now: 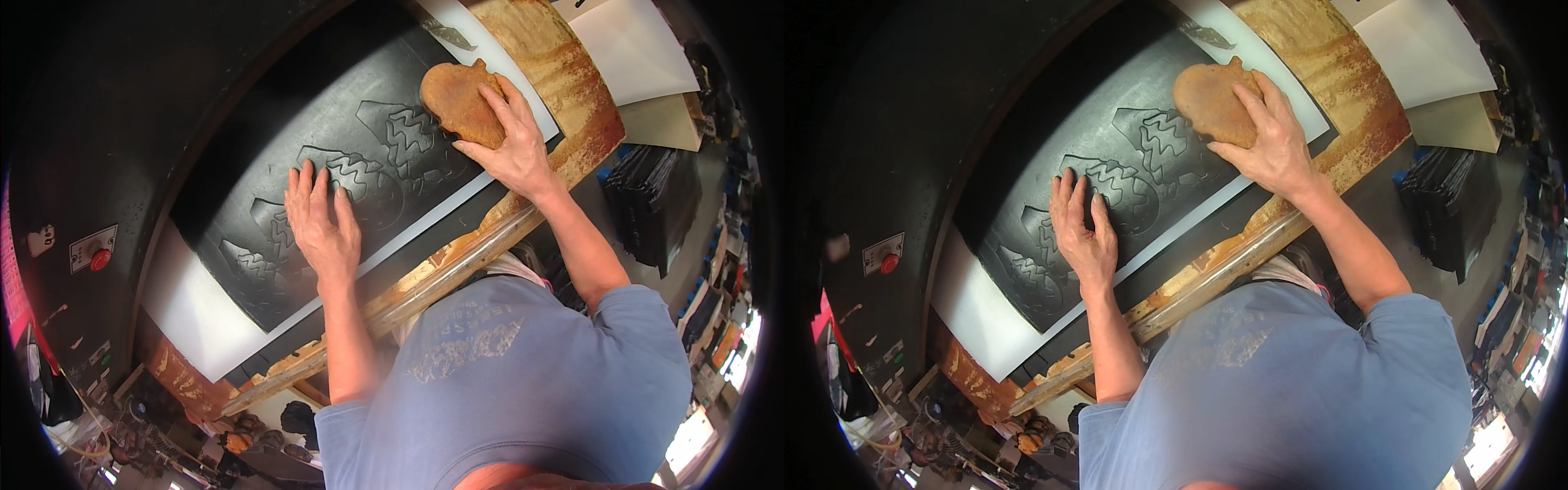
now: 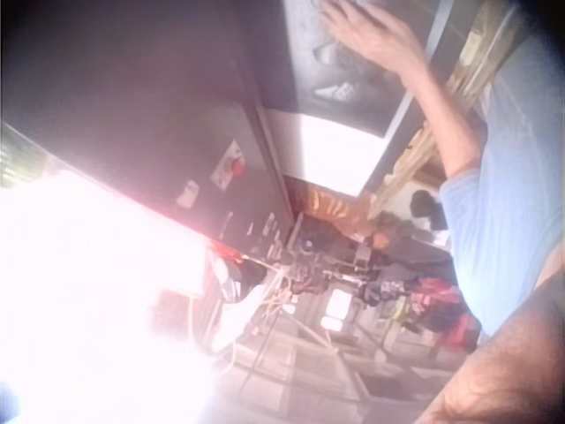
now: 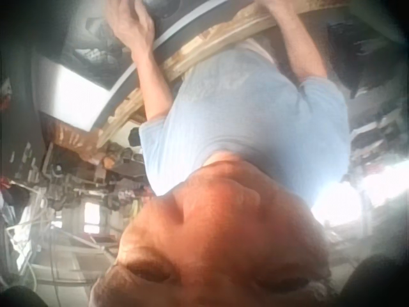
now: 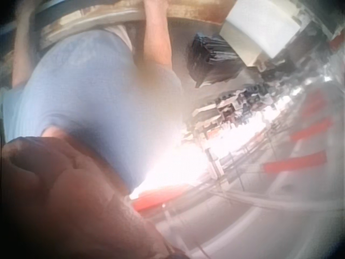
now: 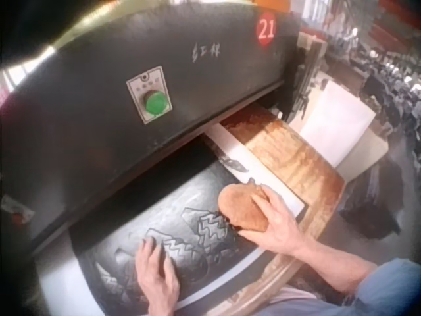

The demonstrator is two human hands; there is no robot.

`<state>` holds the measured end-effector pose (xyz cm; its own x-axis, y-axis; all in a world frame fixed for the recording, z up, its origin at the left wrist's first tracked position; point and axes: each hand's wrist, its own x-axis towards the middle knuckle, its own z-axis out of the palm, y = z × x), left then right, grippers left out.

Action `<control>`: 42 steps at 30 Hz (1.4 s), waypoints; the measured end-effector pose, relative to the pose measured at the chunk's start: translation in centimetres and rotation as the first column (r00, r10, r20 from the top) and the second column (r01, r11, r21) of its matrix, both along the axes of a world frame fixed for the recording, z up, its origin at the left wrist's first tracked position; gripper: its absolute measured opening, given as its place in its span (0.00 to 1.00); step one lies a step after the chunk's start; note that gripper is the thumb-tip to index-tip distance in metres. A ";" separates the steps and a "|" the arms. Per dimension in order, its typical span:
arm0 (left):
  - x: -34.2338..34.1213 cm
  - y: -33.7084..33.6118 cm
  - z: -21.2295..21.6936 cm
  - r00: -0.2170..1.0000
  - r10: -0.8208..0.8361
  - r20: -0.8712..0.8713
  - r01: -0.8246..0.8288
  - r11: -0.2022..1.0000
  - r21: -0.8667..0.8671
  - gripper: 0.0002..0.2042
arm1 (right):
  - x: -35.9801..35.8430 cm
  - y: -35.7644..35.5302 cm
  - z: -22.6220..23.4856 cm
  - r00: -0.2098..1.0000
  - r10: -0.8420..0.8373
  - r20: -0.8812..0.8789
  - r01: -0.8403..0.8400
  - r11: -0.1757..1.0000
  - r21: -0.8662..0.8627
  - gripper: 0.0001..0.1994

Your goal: The person repeatedly places a wooden template on a black sheet, presses it down, and peels away the cut shapes. They retrieve a new sheet of material, align it on the work surface, and continue the cutting and removal cycle.

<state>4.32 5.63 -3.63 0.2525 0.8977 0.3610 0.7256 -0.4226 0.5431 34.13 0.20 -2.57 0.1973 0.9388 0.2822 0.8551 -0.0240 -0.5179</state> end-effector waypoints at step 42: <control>-0.5 -1.5 0.7 0.994 0.002 0.106 -0.004 1.000 0.016 0.14 | 1.8 6.6 -3.3 0.965 0.223 -0.136 -0.183 0.949 0.255 0.30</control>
